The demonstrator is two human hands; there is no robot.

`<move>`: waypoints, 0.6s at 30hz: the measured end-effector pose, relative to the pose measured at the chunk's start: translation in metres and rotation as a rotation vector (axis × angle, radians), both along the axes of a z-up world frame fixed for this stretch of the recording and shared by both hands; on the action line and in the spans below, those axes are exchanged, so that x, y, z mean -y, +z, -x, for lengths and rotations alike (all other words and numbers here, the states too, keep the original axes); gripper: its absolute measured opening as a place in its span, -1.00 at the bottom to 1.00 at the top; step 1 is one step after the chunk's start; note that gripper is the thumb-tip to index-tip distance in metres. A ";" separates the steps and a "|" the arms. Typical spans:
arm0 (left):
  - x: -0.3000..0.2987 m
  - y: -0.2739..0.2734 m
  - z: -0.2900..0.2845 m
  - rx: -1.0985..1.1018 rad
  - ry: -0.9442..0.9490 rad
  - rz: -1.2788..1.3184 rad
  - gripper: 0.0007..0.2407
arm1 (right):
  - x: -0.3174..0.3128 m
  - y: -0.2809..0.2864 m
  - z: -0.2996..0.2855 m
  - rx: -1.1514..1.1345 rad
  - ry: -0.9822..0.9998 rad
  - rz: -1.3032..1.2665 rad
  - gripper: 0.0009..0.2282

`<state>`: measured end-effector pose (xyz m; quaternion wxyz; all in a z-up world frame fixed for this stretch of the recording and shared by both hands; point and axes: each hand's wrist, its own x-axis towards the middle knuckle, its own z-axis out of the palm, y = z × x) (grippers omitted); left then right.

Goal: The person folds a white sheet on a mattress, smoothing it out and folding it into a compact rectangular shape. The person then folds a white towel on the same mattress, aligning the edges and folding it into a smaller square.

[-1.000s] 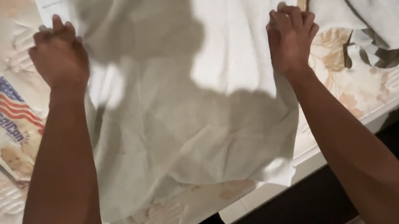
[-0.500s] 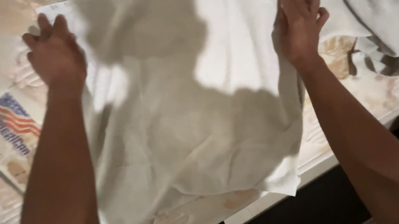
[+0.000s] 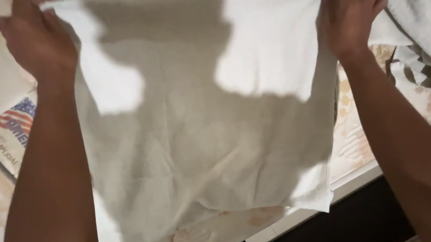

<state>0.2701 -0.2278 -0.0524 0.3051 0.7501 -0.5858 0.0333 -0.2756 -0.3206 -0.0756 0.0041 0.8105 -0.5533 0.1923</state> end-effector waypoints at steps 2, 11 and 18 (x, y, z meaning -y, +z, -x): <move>0.010 -0.014 -0.013 0.048 0.053 -0.033 -0.80 | 0.008 0.001 -0.003 0.013 0.016 0.015 -0.71; -0.017 -0.034 0.035 0.225 -0.021 -0.144 -0.46 | -0.016 0.009 -0.033 0.230 0.120 -0.109 -0.57; -0.109 -0.015 0.147 0.121 -0.392 -0.522 -0.44 | -0.126 0.028 -0.068 0.163 0.206 -0.249 -0.49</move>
